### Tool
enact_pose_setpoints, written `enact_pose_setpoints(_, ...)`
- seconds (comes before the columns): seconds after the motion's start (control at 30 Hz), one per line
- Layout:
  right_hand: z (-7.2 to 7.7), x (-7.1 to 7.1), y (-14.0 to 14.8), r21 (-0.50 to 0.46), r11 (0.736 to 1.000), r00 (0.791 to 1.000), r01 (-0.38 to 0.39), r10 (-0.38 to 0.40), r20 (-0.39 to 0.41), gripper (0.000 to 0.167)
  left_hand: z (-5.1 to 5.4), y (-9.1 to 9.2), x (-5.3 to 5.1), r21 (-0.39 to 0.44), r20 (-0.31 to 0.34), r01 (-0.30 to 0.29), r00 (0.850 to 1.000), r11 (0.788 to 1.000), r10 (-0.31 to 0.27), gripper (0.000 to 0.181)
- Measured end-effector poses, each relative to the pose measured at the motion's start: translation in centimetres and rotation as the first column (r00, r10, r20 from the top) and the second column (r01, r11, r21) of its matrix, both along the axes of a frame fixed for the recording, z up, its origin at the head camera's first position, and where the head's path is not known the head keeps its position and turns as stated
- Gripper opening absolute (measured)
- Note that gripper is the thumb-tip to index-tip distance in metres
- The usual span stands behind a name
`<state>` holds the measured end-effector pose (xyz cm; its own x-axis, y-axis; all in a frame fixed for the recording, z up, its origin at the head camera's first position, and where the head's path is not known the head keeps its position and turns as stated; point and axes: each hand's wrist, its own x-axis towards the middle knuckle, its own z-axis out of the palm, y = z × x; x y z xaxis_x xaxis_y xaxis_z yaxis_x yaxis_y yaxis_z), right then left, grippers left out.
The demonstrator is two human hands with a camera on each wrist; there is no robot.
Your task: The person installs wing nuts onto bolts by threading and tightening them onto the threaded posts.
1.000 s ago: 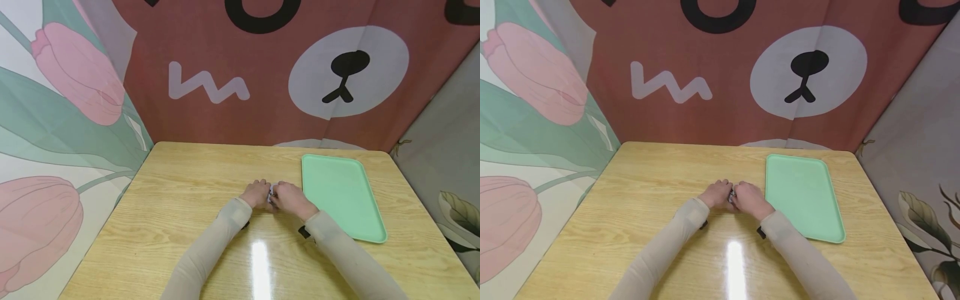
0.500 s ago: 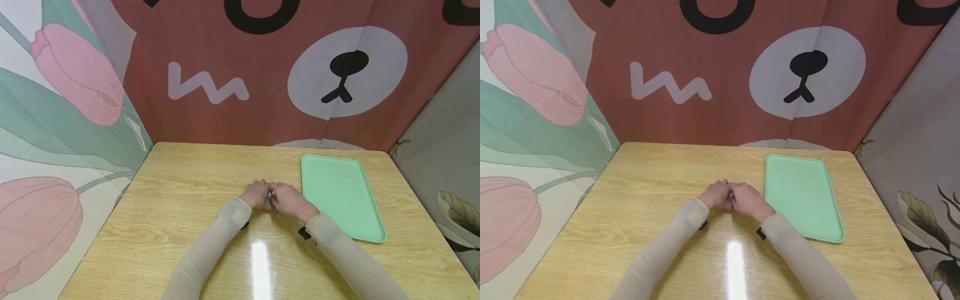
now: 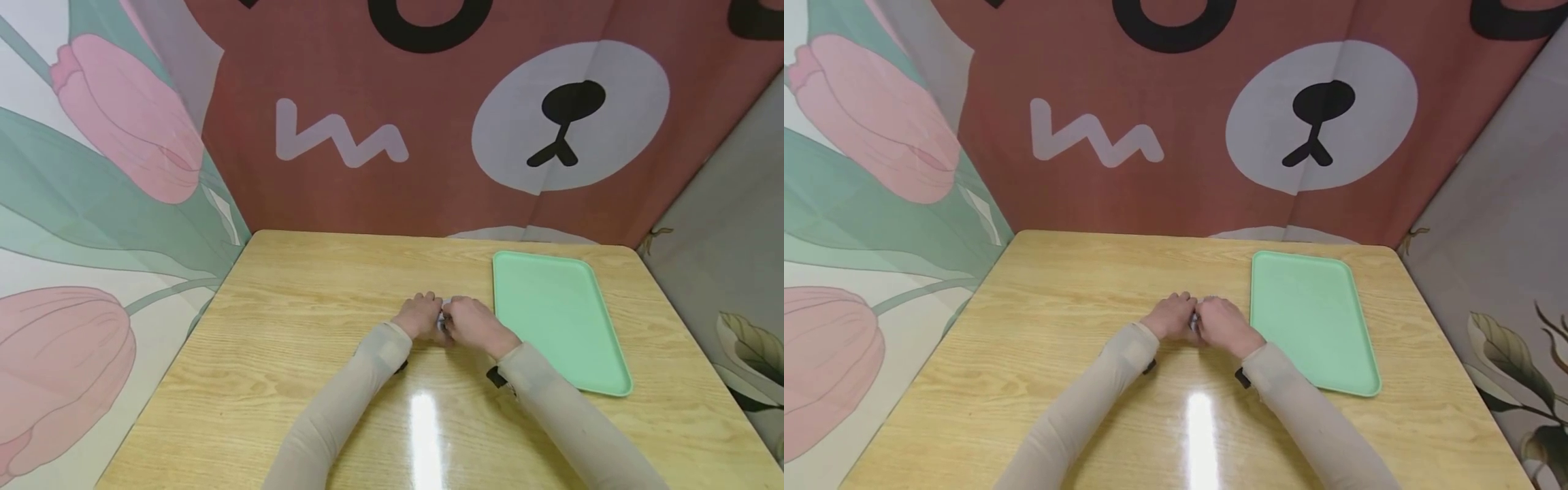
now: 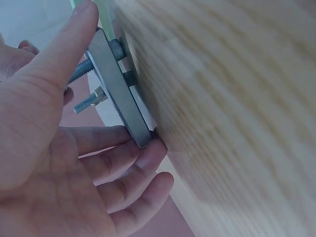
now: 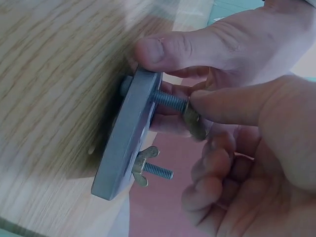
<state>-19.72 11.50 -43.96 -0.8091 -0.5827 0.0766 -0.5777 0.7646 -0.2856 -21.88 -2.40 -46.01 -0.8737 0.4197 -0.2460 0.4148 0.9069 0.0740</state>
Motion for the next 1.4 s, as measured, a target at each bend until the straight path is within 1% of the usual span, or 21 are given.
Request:
enact_pose_setpoints(0.17, 0.05, -0.14, -0.07, 0.022, 0.998, 0.998, 0.055, -0.055, 0.004, 0.023, 0.14, 0.08, -0.14, -0.005, -0.01, -0.009, 1.0, 1.0, 0.009, 0.078)
enact_pose_setpoints(0.23, -0.02, -0.13, -0.11, 0.015, 0.998, 0.997, 0.069, -0.069, 0.017, 0.019, 0.14, 0.11, -0.16, -0.001, -0.005, -0.015, 1.0, 1.0, 0.015, 0.079)
enact_pose_setpoints(0.3, -0.09, -0.03, -0.14, -0.01, 0.997, 0.996, 0.076, -0.076, 0.039, 0.012, 0.1, 0.12, -0.13, 0.009, 0.003, -0.019, 1.0, 1.0, 0.019, 0.077)
enact_pose_setpoints(0.4, -0.09, 0.23, -0.11, -0.049, 0.997, 0.996, 0.065, -0.062, 0.065, 0.003, 0.01, 0.12, 0.0, 0.026, 0.017, -0.028, 0.999, 0.999, 0.027, 0.069)
enact_pose_setpoints(0.43, -0.07, 0.3, -0.12, -0.055, 0.997, 0.996, 0.054, -0.05, 0.073, 0.003, -0.02, 0.09, 0.03, 0.03, 0.021, -0.031, 0.999, 0.999, 0.03, 0.067)
enact_pose_setpoints(0.57, -0.06, 0.38, -0.07, -0.058, 0.998, 0.997, -0.014, 0.018, 0.078, 0.014, -0.14, 0.01, 0.15, 0.038, 0.032, -0.035, 0.999, 0.999, 0.034, 0.065)
enact_pose_setpoints(0.67, -0.15, 0.29, -0.02, -0.046, 0.998, 0.998, -0.045, 0.047, 0.045, 0.02, -0.18, 0.03, 0.16, 0.038, 0.031, -0.026, 0.999, 0.999, 0.025, 0.07)
enact_pose_setpoints(0.8, -0.18, 0.13, 0.02, -0.023, 0.999, 0.999, -0.038, 0.038, -0.018, 0.021, -0.09, 0.07, 0.1, 0.028, 0.017, -0.012, 1.0, 1.0, 0.011, 0.072)
enact_pose_setpoints(0.9, -0.1, 0.01, -0.02, -0.003, 1.0, 0.999, -0.007, 0.007, -0.032, 0.022, 0.05, 0.06, 0.03, 0.026, 0.005, -0.009, 1.0, 1.0, 0.009, 0.073)
enact_pose_setpoints(0.97, -0.09, -0.04, -0.06, 0.009, 1.0, 0.999, 0.023, -0.023, -0.027, 0.023, 0.11, 0.08, 0.0, 0.026, 0.0, -0.007, 1.0, 1.0, 0.007, 0.073)
enact_pose_setpoints(1.07, -0.15, -0.13, -0.14, 0.02, 0.999, 0.999, 0.046, -0.046, -0.02, 0.022, 0.19, 0.09, -0.05, 0.032, 0.002, -0.008, 1.0, 0.999, 0.008, 0.074)
enact_pose_setpoints(1.23, -0.08, 0.04, -0.38, -0.018, 0.998, 0.998, 0.065, -0.064, 0.025, 0.008, 0.19, 0.05, -0.09, 0.063, 0.025, -0.02, 1.0, 0.998, 0.019, 0.072)
enact_pose_setpoints(1.33, 0.14, 0.27, -0.43, -0.048, 0.998, 0.998, 0.045, -0.043, 0.046, 0.001, 0.13, -0.03, -0.02, 0.058, 0.025, -0.017, 1.0, 0.998, 0.015, 0.07)
enact_pose_setpoints(1.4, 0.34, 0.41, -0.38, -0.058, 0.998, 0.998, 0.019, -0.016, 0.057, 0.007, 0.09, -0.08, 0.03, 0.046, 0.02, -0.012, 1.0, 0.999, 0.011, 0.067)
